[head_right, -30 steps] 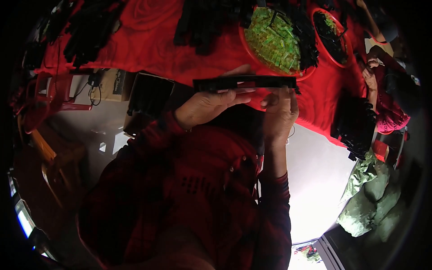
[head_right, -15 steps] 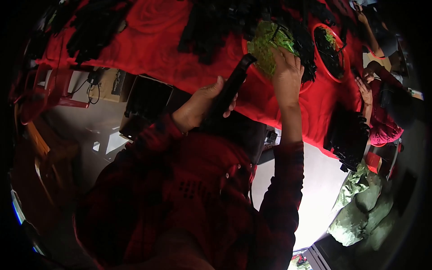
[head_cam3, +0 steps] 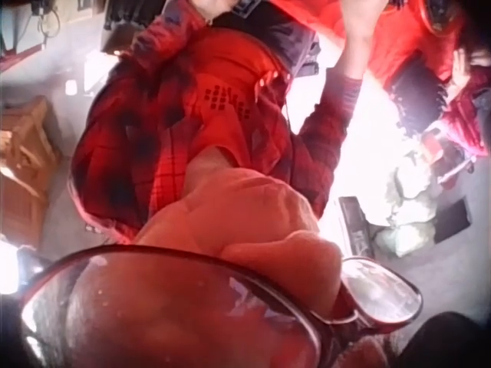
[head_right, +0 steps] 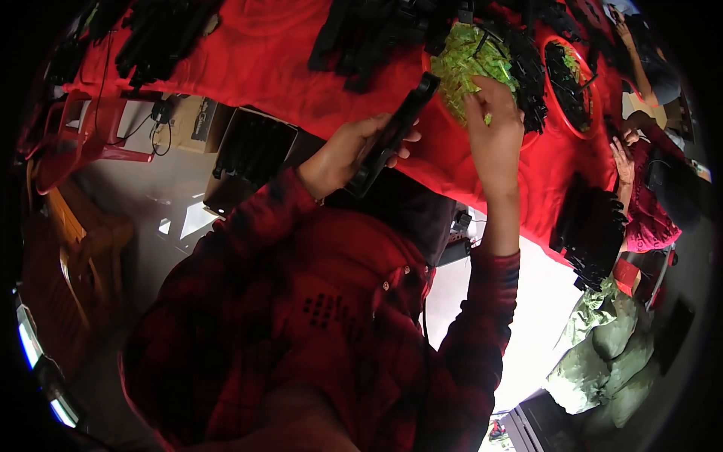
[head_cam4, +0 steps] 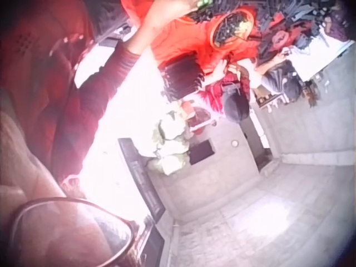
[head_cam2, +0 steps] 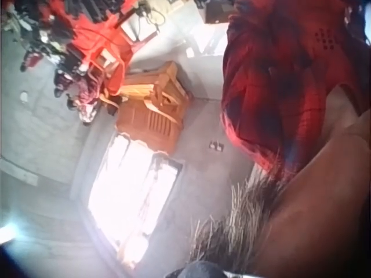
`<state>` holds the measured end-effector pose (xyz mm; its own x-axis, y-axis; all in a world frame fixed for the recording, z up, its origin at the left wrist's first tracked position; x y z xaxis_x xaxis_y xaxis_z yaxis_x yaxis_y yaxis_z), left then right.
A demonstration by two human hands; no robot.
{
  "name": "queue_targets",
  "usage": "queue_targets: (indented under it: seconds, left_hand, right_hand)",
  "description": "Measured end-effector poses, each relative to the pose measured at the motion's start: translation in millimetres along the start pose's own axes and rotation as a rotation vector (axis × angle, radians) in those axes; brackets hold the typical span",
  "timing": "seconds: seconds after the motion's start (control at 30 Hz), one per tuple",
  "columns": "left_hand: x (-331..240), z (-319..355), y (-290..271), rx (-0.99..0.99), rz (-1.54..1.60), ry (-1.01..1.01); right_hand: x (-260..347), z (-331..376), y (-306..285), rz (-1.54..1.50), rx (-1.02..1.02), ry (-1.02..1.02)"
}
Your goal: The person assembles toy gun components by inserting small pieces into black plastic parts by hand, organizes plastic body pieces across the table, and installs small inserts into the plastic parts.
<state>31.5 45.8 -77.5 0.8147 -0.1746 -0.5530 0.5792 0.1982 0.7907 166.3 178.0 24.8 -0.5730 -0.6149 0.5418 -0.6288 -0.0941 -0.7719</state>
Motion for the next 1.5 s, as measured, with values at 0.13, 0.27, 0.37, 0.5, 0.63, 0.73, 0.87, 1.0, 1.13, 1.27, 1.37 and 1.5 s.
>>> queue_targets:
  seconds: [0.13, 0.27, 0.37, 0.5, 0.63, 0.73, 0.87, 1.0, 1.13, 1.27, 1.37, 1.5]
  left_hand:
    - [0, 0, 3, 0.015, 0.020, 0.019]
    - [-3, 2, 6, -0.025, 0.028, 0.010]
    - [-3, 0, 7, 0.017, 0.040, 0.026]
    - [5, -4, 3, 0.056, 0.043, 0.055]
    - [8, -6, 2, 0.050, 0.086, 0.045]
    - [7, -6, 4, 0.050, 0.094, 0.058]
    - [7, -5, 6, 0.029, 0.097, 0.049]
    - [6, -4, 6, 0.016, 0.097, 0.047]
    - [11, -7, 3, 0.035, 0.093, 0.078]
    - [12, -7, 4, -0.027, 0.120, 0.098]
    - [14, -9, 0, -0.045, 0.119, 0.103]
    - [14, -8, 3, 0.016, 0.163, 0.062]
  right_hand:
    - [29, 12, -4, -0.382, 0.155, 0.088]
    - [40, 24, 8, -0.457, 0.252, 0.129]
    - [38, 26, 15, -0.348, 0.262, 0.101]
    - [42, 28, 20, -0.160, 0.172, -0.037]
    - [43, 32, 24, -0.104, 0.184, 0.014]
    - [39, 34, 27, -0.195, 0.159, 0.068]
    - [35, 39, 30, -0.229, 0.090, 0.150]
    - [26, 46, 39, -0.311, 0.103, 0.268]
    - [37, 48, 34, -0.134, 0.103, 0.112]
    - [51, 53, 32, 0.177, 0.011, -0.125]
    - [53, 56, 33, 0.165, -0.014, -0.084]
    - [44, 62, 29, 0.069, -0.092, 0.012]
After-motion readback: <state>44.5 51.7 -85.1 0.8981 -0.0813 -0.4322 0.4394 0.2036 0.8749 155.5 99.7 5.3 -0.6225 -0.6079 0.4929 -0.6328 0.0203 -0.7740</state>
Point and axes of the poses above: each hand's wrist, its own z-axis away from the middle knuckle, its own y-axis out of the palm, x = y × z, the point moved 4 cm from there along -z, towards the middle knuckle, and after that the axes turned 6 degrees about y, right-handed, at the moved point
